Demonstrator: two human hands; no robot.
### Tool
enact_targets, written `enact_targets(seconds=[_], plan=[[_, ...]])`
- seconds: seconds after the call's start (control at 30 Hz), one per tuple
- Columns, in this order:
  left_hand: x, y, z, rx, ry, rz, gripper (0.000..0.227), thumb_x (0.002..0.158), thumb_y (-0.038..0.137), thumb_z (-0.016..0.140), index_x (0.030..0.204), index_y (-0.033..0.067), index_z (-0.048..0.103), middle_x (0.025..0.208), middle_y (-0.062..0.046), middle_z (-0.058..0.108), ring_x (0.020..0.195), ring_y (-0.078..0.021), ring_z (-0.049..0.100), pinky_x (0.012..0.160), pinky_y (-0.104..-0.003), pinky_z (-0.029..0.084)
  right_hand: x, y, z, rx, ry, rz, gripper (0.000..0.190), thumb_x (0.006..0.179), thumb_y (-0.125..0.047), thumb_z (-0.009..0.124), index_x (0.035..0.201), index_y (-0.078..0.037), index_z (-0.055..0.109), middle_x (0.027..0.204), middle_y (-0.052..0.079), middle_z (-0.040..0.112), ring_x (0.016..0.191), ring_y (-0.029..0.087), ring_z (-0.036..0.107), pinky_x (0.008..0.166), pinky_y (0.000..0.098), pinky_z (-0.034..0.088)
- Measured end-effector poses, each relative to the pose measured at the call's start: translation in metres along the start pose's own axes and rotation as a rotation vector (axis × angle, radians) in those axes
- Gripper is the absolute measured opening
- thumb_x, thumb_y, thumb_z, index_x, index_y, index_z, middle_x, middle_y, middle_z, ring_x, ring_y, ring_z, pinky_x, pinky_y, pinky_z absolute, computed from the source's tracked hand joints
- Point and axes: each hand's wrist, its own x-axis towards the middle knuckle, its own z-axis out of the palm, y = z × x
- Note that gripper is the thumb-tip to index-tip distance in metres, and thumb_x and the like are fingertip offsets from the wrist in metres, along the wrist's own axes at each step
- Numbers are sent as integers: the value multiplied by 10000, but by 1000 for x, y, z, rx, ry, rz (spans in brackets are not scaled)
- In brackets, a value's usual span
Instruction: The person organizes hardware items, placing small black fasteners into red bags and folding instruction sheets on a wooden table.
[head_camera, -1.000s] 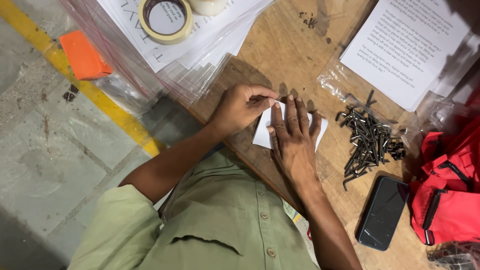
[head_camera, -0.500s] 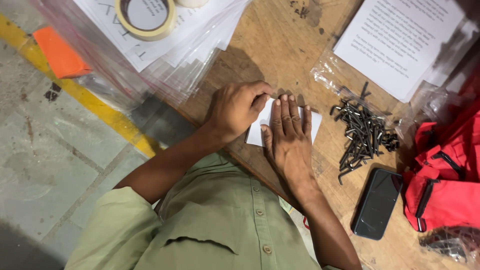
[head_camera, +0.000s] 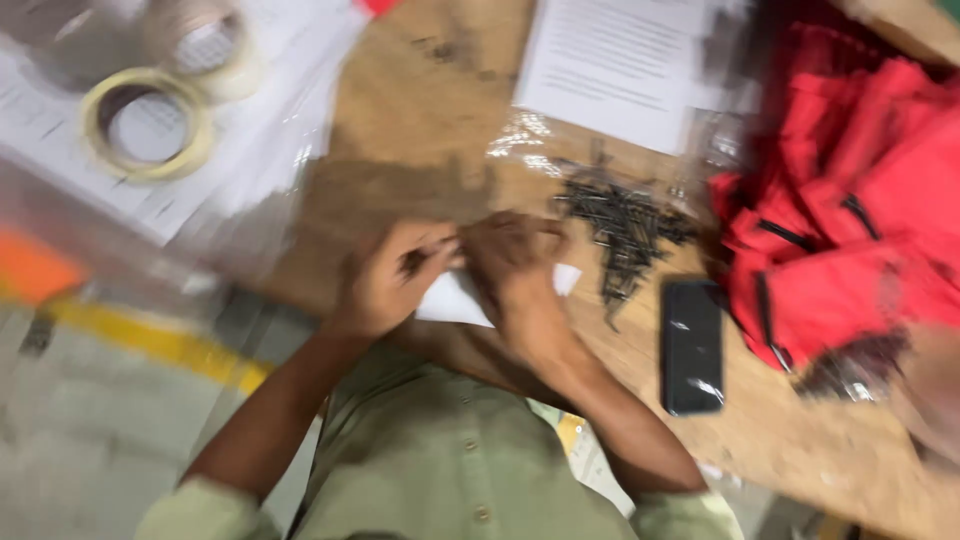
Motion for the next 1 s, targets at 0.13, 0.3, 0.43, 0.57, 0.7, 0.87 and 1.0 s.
enact_targets(seconds=[0.13, 0.3, 0.43, 0.57, 0.7, 0.87, 1.0], plan=[[3, 21, -11, 10, 45, 33, 135, 980, -34, 711, 1098, -64, 653, 999, -128, 740, 821, -129, 686, 724, -266, 559, 8, 5, -34, 254, 19, -19, 302, 754, -187, 798, 1027, -87, 717, 903, 72, 664, 984, 289, 562, 948, 548, 310], [19, 48, -3, 2, 45, 64, 211, 927, -23, 707, 1025, -108, 541, 1017, -169, 727, 891, -149, 705, 852, -272, 568, -20, 24, -51, 132, 83, 39, 211, 769, -54, 753, 973, -97, 720, 809, 11, 623, 924, 241, 531, 978, 530, 332], [9, 36, 0, 109, -65, -40, 222, 922, -26, 722, 1143, -45, 719, 985, -144, 762, 828, -133, 696, 782, -250, 534, -33, 69, -68, -7, 173, 111, 303, 758, -65, 768, 1048, -87, 680, 939, 80, 632, 974, 308, 552, 923, 507, 395], [-7, 11, -12, 64, 30, -135, 192, 1012, 8, 714, 1200, -11, 742, 1025, -109, 766, 896, -88, 699, 824, -210, 540, -71, 142, -135, -268, 511, 641, 802, 851, -255, 918, 1475, -6, 480, 1425, 248, 513, 1268, 416, 505, 1042, 540, 456], [-9, 4, -14, 85, 80, -173, 183, 1003, 42, 774, 1177, -14, 756, 983, -101, 768, 830, -69, 663, 767, -193, 522, -138, 249, -90, -529, 611, 782, 1209, 713, -420, 1001, 1531, 87, 267, 1481, 375, 327, 1329, 537, 352, 1042, 626, 372], [-10, 15, -12, 50, 35, -195, 189, 955, 48, 754, 1136, -7, 769, 988, -87, 778, 825, -74, 673, 757, -209, 524, -140, 235, -92, -183, 709, 1044, 810, 815, -199, 815, 1447, 114, 418, 1365, 342, 501, 1163, 460, 524, 999, 559, 440], [-7, 17, -23, 108, 75, -204, 199, 938, 54, 762, 1129, -3, 775, 950, -82, 775, 783, -72, 664, 707, -216, 514, -144, 213, -123, -524, 724, 794, 263, 905, -61, 746, 1155, 17, 767, 1069, 163, 710, 985, 306, 661, 946, 458, 520]])
